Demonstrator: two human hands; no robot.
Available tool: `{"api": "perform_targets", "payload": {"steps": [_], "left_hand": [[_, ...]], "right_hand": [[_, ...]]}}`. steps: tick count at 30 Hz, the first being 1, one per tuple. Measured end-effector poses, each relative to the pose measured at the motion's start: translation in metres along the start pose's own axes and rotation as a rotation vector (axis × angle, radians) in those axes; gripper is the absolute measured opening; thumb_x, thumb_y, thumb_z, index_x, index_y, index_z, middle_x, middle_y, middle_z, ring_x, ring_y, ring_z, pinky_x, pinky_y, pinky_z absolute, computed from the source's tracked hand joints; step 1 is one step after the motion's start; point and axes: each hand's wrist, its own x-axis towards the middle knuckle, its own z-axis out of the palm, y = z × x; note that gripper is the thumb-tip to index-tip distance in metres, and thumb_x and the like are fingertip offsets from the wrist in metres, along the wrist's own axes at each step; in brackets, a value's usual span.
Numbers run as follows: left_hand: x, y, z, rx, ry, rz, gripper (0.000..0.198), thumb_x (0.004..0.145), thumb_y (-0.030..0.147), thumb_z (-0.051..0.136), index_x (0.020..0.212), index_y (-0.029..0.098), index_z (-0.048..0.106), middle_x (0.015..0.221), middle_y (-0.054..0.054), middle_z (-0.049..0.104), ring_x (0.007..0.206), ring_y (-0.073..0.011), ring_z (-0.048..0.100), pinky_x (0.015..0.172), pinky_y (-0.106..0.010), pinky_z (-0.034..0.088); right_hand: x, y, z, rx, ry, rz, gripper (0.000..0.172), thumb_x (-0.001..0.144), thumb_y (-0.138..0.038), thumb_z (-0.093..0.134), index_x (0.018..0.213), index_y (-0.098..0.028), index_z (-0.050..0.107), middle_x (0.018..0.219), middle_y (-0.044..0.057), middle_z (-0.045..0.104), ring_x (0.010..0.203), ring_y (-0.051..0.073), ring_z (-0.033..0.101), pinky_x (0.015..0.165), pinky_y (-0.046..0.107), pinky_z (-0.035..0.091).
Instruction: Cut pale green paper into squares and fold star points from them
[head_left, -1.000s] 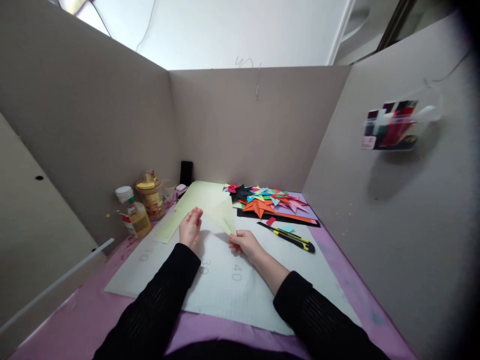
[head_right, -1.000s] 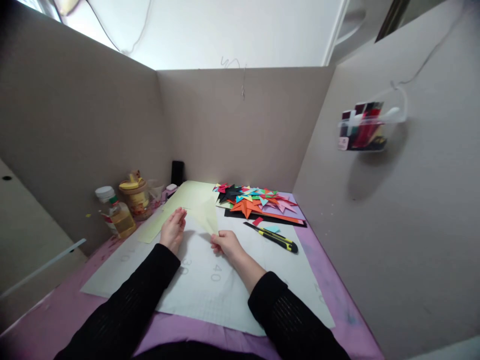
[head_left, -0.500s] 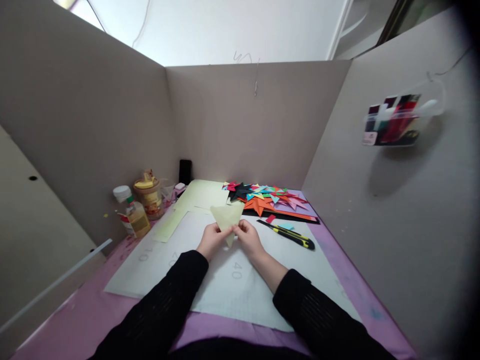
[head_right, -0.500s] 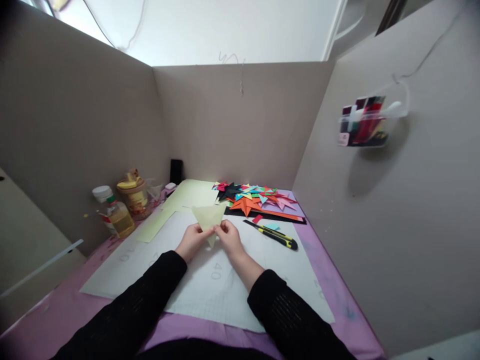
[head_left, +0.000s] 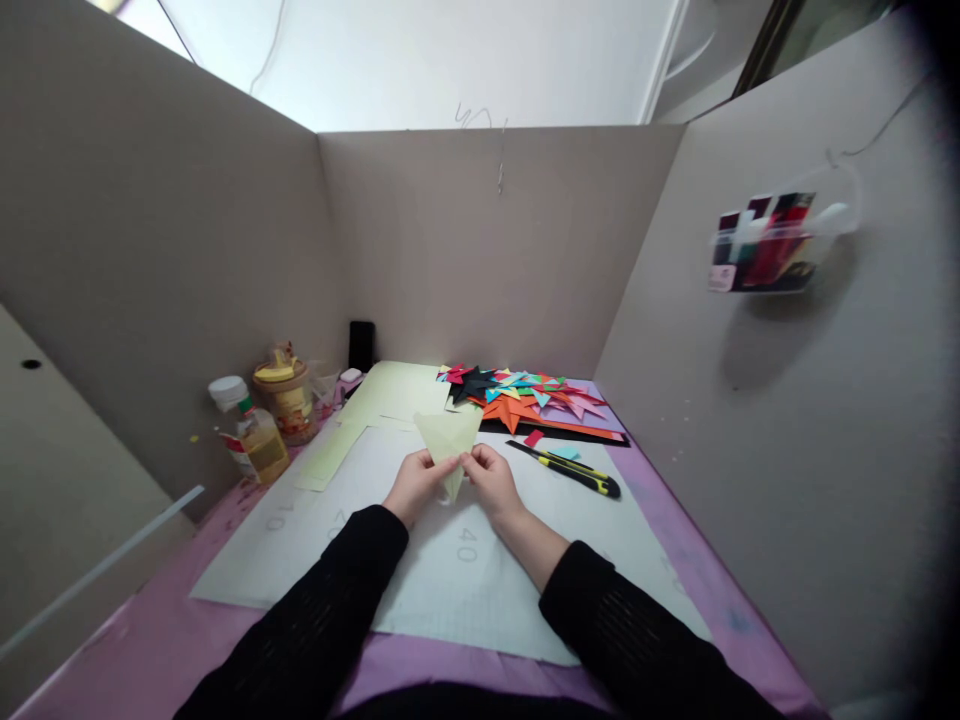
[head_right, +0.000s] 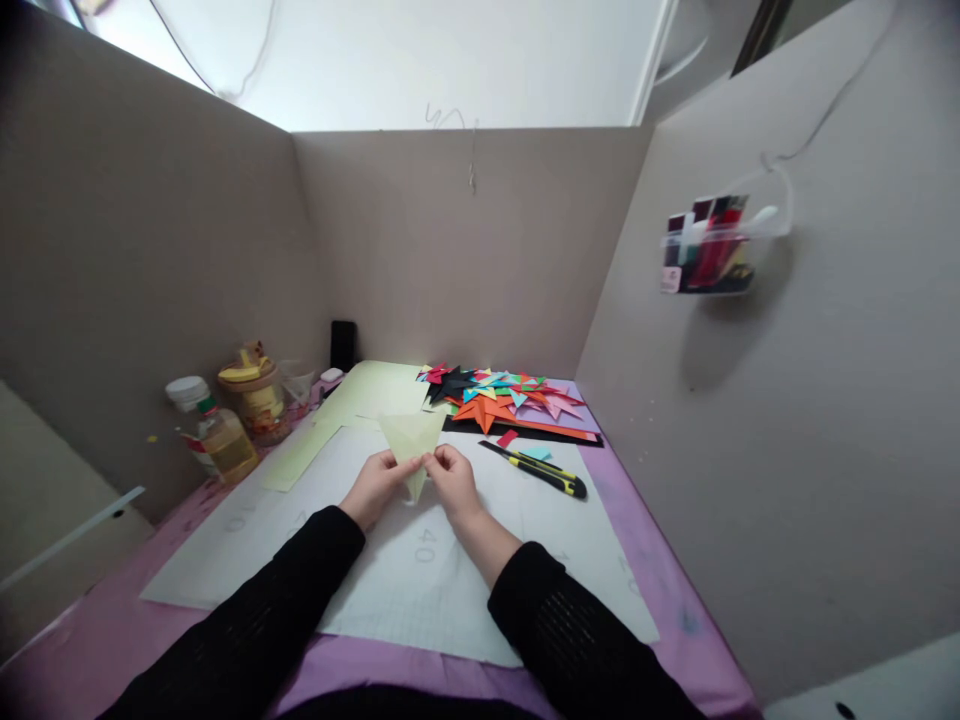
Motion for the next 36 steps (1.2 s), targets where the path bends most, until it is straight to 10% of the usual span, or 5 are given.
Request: {"api": "perform_targets", "payload": {"steps": [12,20,27,36], "left_hand": [[0.002,0.0,-0.005,0.035,0.024,-0.112,0.029,0.059,0.034,0.077,0.074,0.009,0.069,0.07,-0.007,0.069,0.058,-0.0152,0.057,0.054,-0.023,0.037],[0.011,-0.004,-0.015,-0.389,0.151,-0.078,0.029,0.062,0.032,0.077,0.079,0.014,0.064,0.075,-0.003,0.065,0.066,-0.0108,0.056,0.058,-0.02,0.038],[0.009,-0.002,-0.015,-0.412,-0.062,0.095,0.023,0.066,0.023,0.075,0.08,0.015,0.059,0.074,0.0,0.062,0.067,-0.0105,0.055,0.068,-0.023,0.043],[0.005,0.003,-0.018,-0.439,-0.174,0.074,0.041,0.059,0.01,0.077,0.094,0.02,0.058,0.098,-0.002,0.061,0.095,-0.0164,0.056,0.081,-0.028,0.042]], "right_hand": [[0.041,-0.015,-0.041,0.277,0.375,0.075,0.027,0.059,-0.039,0.071,0.061,-0.018,0.055,0.056,-0.003,0.053,0.048,0.008,0.042,0.045,0.021,0.028],[0.006,-0.002,-0.001,0.083,-0.194,0.126,0.035,0.061,-0.037,0.075,0.086,-0.02,0.059,0.078,0.0,0.06,0.065,0.012,0.057,0.052,0.022,0.04],[-0.003,-0.013,0.004,0.496,-0.264,0.438,0.032,0.064,-0.035,0.075,0.083,-0.019,0.054,0.076,0.0,0.062,0.062,0.011,0.062,0.054,0.02,0.045],[-0.001,-0.017,0.003,0.512,-0.207,0.348,0.023,0.054,-0.015,0.077,0.071,-0.017,0.061,0.065,-0.003,0.06,0.057,0.008,0.056,0.057,0.019,0.042]]}}
